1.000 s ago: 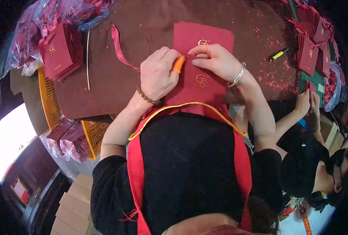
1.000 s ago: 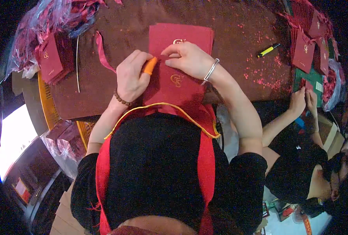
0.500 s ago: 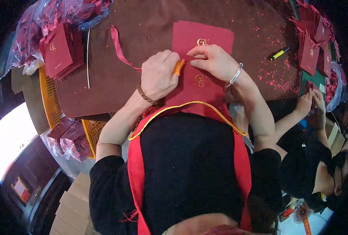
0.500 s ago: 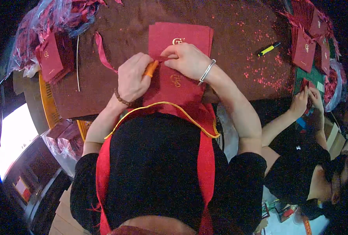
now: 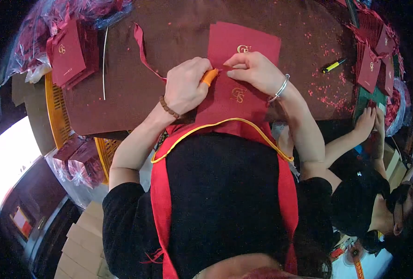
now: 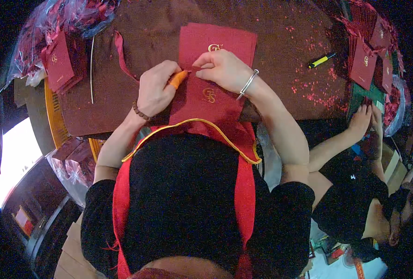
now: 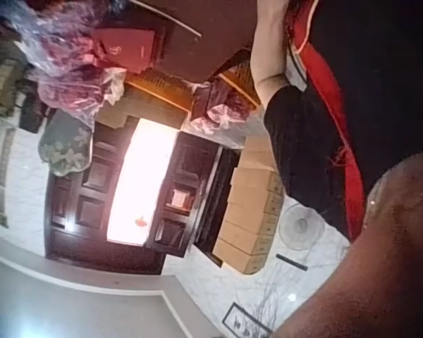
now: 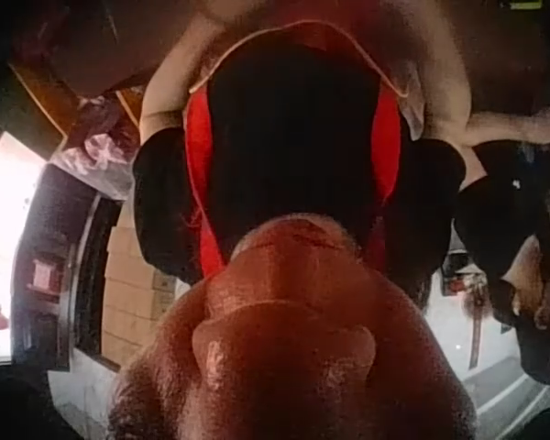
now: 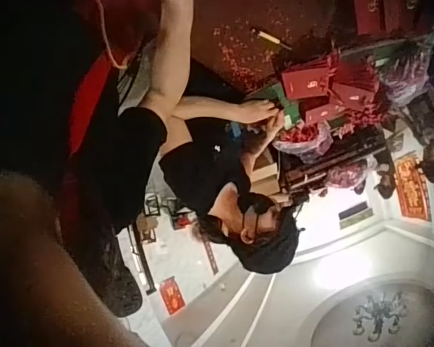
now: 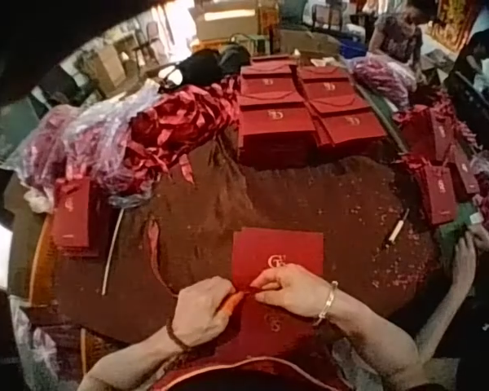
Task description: The person assembles paper gift bags by inserting ribbons into each bag, folding the material to secure the handles, and placing the finished bags onto stacks.
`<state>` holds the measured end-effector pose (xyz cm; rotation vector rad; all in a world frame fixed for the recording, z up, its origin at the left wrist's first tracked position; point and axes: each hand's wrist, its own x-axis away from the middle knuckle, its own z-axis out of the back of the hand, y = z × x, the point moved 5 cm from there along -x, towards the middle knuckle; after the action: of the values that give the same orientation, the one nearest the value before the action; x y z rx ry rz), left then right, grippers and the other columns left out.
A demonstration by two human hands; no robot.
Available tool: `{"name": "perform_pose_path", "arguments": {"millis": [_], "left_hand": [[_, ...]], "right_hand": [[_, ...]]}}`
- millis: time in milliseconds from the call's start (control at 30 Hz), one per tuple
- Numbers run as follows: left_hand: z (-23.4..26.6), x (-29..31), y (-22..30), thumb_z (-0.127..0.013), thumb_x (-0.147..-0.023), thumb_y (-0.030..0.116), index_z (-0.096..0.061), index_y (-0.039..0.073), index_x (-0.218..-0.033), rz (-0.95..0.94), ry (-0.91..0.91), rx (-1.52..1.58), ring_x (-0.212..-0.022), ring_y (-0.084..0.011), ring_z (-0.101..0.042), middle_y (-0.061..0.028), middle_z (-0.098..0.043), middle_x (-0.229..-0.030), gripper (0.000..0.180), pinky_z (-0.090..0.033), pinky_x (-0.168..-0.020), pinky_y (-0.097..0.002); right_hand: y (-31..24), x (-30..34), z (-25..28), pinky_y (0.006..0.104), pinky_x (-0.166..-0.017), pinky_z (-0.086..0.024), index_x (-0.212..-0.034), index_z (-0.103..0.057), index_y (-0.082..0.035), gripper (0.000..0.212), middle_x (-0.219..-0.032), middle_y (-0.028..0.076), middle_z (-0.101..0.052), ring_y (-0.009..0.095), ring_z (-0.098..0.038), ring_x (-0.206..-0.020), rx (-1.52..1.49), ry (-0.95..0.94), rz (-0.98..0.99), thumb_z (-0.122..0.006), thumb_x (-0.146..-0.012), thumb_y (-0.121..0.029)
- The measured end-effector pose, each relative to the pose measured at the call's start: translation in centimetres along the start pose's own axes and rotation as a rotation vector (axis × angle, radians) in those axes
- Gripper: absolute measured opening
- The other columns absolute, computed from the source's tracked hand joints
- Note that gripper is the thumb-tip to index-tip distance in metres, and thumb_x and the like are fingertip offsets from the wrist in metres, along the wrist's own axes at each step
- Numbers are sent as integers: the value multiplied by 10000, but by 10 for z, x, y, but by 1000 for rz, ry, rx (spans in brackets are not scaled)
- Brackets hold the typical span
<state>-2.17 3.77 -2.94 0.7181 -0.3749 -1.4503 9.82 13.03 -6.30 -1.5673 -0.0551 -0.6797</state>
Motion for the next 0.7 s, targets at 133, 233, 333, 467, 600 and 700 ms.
{"name": "perform_pose_path", "arguments": {"millis": [133, 233, 333, 467, 600, 700], "left_hand": [[2, -1, 10, -593, -716, 83, -524, 64, -738, -138, 90, -165, -639, -283, -553, -100, -523, -676, 75, -441, -566, -390], [4, 0, 12, -584, -718, 70, -527, 50, -768, -109, 26, -173, -680, -307, -556, -122, -530, -713, 79, -445, -595, -400], [4, -2, 3, -569, -742, 62, -544, 25, -802, -17, -44, -19, -727, -336, -567, -150, -556, -762, 75, -448, -631, -406], [3, -6, 0, -572, -770, 89, -562, 27, -820, 43, -159, 19, -735, -337, -575, -151, -567, -773, 81, -449, -633, -392], [0, -10, 3, -581, -778, 103, -570, 31, -826, 14, -143, 0, -741, -336, -580, -151, -575, -779, 88, -452, -629, -386], [2, -7, 7, -573, -774, 95, -559, 26, -805, 4, -118, -27, -730, -336, -576, -149, -569, -766, 77, -454, -630, -395]], "right_hand": [[-2, 0, 3, 207, -719, -463, -1031, -579, 36, 234, -894, 49, -634, 78, -576, -821, 31, 3, -14, -597, -810, -40], [0, 0, 2, 205, -724, -462, -1037, -581, 32, 238, -901, 40, -631, 74, -572, -826, 59, 11, -2, -599, -814, -50], [2, 0, 0, 209, -752, -459, -1059, -576, 29, 254, -912, 42, -627, 80, -568, -858, 15, 2, 31, -594, -822, -61], [-8, 0, 1, 260, -789, -468, -1078, -578, 24, 306, -951, 95, -639, 132, -591, -892, 129, 11, 94, -605, -799, -95], [-2, -3, -3, 248, -810, -458, -1103, -561, 29, 309, -996, 88, -625, 125, -577, -921, 168, 3, 125, -596, -809, -61], [-3, -1, -3, 237, -796, -462, -1084, -566, 33, 289, -974, 73, -628, 111, -577, -911, 122, 6, 86, -600, -809, -49]]}}
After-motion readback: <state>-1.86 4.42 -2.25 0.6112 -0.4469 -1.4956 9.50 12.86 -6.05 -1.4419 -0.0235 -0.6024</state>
